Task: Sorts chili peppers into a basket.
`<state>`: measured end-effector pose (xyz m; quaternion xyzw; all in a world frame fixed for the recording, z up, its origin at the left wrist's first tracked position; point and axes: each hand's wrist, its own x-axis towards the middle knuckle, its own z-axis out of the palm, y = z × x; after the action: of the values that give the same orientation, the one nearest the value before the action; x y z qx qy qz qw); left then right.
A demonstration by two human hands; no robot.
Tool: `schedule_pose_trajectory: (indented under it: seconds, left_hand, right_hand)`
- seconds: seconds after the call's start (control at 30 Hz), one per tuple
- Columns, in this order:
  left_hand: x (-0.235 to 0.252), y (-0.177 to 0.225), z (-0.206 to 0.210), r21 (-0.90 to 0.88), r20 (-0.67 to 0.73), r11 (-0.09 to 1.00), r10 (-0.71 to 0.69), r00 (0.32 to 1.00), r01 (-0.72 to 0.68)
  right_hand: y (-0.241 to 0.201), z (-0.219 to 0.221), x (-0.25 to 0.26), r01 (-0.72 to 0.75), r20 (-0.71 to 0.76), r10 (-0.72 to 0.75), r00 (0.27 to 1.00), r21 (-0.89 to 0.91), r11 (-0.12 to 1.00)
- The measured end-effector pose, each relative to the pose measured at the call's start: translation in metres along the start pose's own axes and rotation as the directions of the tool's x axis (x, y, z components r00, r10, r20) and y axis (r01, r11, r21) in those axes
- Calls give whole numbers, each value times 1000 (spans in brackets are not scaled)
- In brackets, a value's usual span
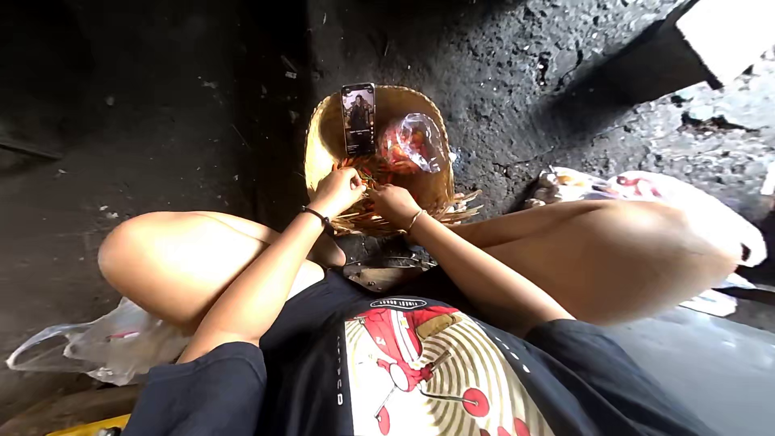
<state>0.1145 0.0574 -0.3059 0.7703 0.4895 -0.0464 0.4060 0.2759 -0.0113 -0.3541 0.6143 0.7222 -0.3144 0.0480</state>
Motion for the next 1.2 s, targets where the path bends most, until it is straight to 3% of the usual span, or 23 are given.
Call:
schedule_pose_trajectory:
  seconds: [0.13,0.27,0.37,0.5,0.57,0.7,0.87,0.97,1.2]
  left_hand:
    - [0,-1,1,13,13,1000,-7,1000,7]
    - [0,-3,-1,-18,33,999,27,999,-26]
    - [1,-2,-2,-107,83,991,90,992,-81]
    - [3,0,3,-284,62,953,124,990,-102]
    - [3,1,5,-343,32,933,129,991,-111]
    - [1,3,7,-422,10,902,110,994,-96]
    - [-2,4,-1,-440,-44,885,149,988,-153]
    - [-1,2,-1,-442,-105,859,235,966,-257]
    - [1,1,3,-571,-266,661,412,872,-486]
  right_hand:
    - [0,-6,-2,-31,16,30,999,41,999]
    - [14,-23,-6,11,-71,11,997,303,953]
    - [18,-36,-12,32,-152,79,985,619,784]
    - [12,-41,-13,67,-180,220,959,896,440]
    - [9,-40,-14,96,-205,252,946,917,387]
    - [8,-39,-15,154,-269,243,932,900,409]
    - [11,-45,-19,151,-173,166,971,979,139]
    - [14,-44,-18,143,-141,142,980,990,-4]
    - [16,-42,-15,51,-42,36,998,957,-286]
